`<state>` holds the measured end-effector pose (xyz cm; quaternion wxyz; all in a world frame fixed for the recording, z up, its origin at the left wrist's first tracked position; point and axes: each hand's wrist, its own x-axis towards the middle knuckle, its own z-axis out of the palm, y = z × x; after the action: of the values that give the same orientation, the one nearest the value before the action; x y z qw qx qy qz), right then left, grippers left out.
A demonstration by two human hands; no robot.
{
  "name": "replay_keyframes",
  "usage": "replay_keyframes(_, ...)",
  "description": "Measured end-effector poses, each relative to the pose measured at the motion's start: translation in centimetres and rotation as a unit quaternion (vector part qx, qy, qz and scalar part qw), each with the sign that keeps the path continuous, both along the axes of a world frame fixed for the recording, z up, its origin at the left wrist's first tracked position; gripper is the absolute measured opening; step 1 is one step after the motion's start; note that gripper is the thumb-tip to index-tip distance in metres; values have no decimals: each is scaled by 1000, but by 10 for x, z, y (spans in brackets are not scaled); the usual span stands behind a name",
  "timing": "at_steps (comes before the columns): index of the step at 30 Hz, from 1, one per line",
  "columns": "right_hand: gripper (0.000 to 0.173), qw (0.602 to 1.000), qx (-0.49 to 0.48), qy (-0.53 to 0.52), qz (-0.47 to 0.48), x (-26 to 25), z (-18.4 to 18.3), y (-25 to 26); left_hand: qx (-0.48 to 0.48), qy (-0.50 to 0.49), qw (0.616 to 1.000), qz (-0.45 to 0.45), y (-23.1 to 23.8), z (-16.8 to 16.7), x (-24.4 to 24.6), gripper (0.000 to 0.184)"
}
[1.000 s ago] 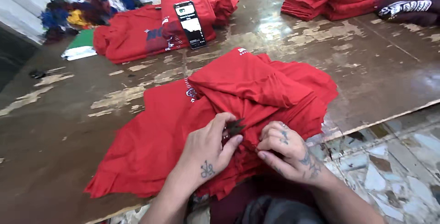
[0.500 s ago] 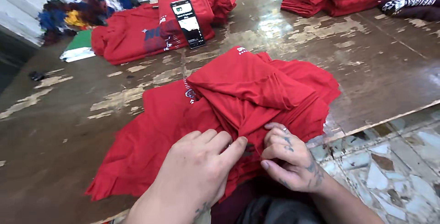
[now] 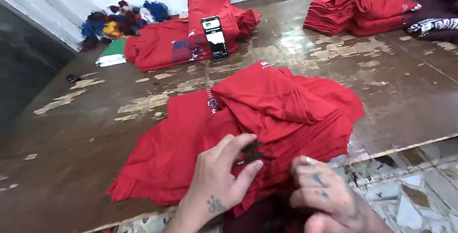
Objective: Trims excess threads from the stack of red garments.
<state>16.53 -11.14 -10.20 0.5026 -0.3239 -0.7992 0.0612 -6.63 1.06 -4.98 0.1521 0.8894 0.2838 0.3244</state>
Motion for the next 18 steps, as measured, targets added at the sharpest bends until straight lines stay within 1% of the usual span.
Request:
replay_keyframes(1,48,999,7,2,-34,3,10,4,-59,-59,996,29,-1,-8,2,47)
replay_keyframes(2,38,998,2,-5,-67,5,21,12,-115,-94,988,51,-2,-15,7,46)
replay_keyframes(3,26,995,-15,-20,-97,4,30,27,-164,-104,979,61,-4,-20,13,38)
replay_keyframes(4,21,990,-48,-48,-127,1,35,43,-191,-107,974,54,-7,-24,22,29)
replay_keyframes(5,24,981,-91,-81,-151,-5,36,59,-190,-123,974,30,-11,-27,29,23)
replay_keyframes(6,27,975,-130,-92,-158,-11,35,74,-167,-155,974,-14,-14,-29,33,24)
replay_keyframes(8,24,973,-161,-56,-155,-18,31,88,-129,-227,957,-122,-17,-27,32,30)
replay_keyframes(9,23,973,-169,-24,-153,-15,32,89,-130,-255,946,-153,-16,-24,30,31)
replay_keyframes(10,24,971,-186,5,-147,-11,36,87,-133,-273,940,-155,-14,-22,28,30)
replay_keyframes(11,25,971,-196,26,-137,-7,36,86,-138,-284,939,-138,-11,-21,25,29)
replay_keyframes(14,24,973,-196,46,-115,-3,32,86,-160,-285,943,-55,0,-22,25,28)
replay_keyframes(16,23,973,-198,48,-110,-3,31,87,-169,-235,957,-19,3,-22,29,36)
replay_keyframes(18,21,977,-181,52,-97,-1,27,87,-163,-161,973,1,-1,-22,37,41)
